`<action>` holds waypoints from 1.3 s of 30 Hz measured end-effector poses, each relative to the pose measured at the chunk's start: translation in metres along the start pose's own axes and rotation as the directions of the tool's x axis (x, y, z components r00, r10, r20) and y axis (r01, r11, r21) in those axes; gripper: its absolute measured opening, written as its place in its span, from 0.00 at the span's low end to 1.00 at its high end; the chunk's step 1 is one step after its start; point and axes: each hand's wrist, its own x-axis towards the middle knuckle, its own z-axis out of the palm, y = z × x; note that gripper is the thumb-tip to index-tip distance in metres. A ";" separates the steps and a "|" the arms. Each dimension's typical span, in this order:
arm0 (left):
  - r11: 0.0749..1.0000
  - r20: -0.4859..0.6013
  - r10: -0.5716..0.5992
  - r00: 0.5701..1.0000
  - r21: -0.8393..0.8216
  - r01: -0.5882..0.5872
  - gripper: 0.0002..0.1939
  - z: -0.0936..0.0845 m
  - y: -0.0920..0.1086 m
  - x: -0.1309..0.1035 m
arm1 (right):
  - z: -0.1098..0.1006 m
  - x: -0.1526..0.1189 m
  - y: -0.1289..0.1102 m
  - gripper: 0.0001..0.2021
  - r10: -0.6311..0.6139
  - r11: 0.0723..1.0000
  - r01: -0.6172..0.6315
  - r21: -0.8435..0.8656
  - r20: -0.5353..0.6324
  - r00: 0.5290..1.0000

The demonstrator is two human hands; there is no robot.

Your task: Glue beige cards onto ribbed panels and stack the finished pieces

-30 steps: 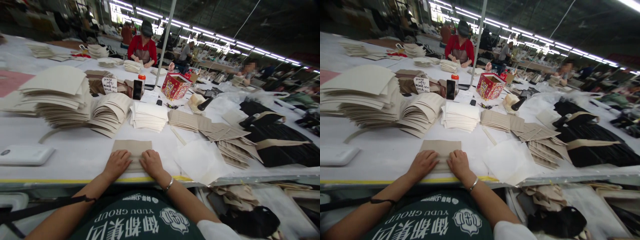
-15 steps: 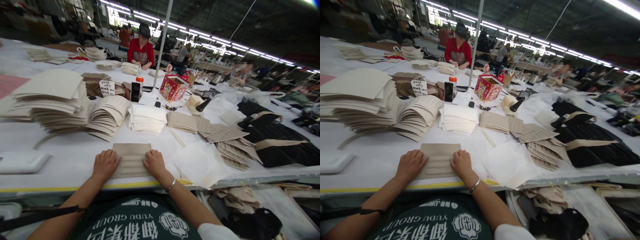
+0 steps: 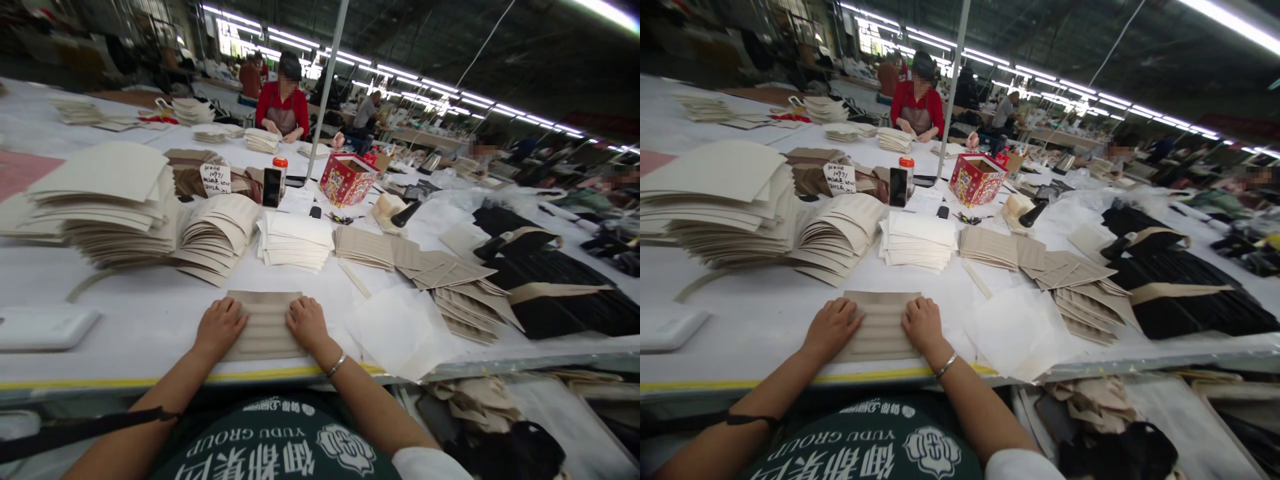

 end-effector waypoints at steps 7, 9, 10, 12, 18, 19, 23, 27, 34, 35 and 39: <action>0.975 -0.193 0.155 0.969 -0.128 -0.181 0.14 0.017 0.028 0.014 | 0.002 0.019 -0.022 0.09 -0.095 0.990 0.099 0.104 -0.041 0.995; 0.957 -0.166 0.205 0.965 -0.174 -0.233 0.15 0.028 0.037 0.020 | 0.009 0.025 -0.030 0.10 -0.135 0.982 0.141 0.126 -0.053 0.989; 0.955 -0.146 0.207 0.967 -0.184 -0.232 0.15 0.032 0.038 0.021 | 0.012 0.027 -0.032 0.10 -0.137 0.982 0.142 0.123 -0.052 0.989; 0.961 -0.123 0.185 0.975 -0.187 -0.206 0.15 0.037 0.034 0.023 | 0.017 0.028 -0.029 0.08 -0.116 0.988 0.121 0.100 -0.049 0.992; 0.968 -0.110 0.154 0.982 -0.184 -0.172 0.18 0.038 -0.003 0.015 | 0.011 0.016 0.004 0.08 -0.074 0.995 0.077 0.060 -0.053 0.996; 0.969 -0.104 0.156 0.982 -0.176 -0.172 0.19 0.038 -0.007 0.014 | 0.009 0.014 0.010 0.08 -0.082 0.994 0.085 0.061 -0.048 0.995; 0.981 -0.031 0.141 0.989 -0.130 -0.144 0.23 0.036 -0.010 0.010 | 0.004 0.010 0.022 0.11 -0.092 0.995 0.092 0.047 0.007 0.996; 0.998 0.165 0.028 0.986 -0.059 -0.018 0.28 0.022 -0.002 0.010 | 0.002 0.009 0.026 0.15 -0.039 0.999 0.039 -0.006 0.049 0.998; 0.998 0.380 -0.051 0.923 0.047 0.036 0.32 0.001 0.008 0.015 | -0.003 0.001 0.026 0.18 -0.117 0.981 0.127 -0.145 0.075 0.990; 0.997 0.381 -0.060 0.923 0.060 0.040 0.32 0.000 0.010 0.015 | -0.004 -0.003 0.024 0.19 -0.150 0.971 0.163 -0.175 0.081 0.985; 0.993 0.317 -0.066 0.946 0.118 0.030 0.31 -0.003 0.017 0.012 | -0.009 -0.034 0.014 0.19 -0.257 0.934 0.270 -0.233 0.084 0.963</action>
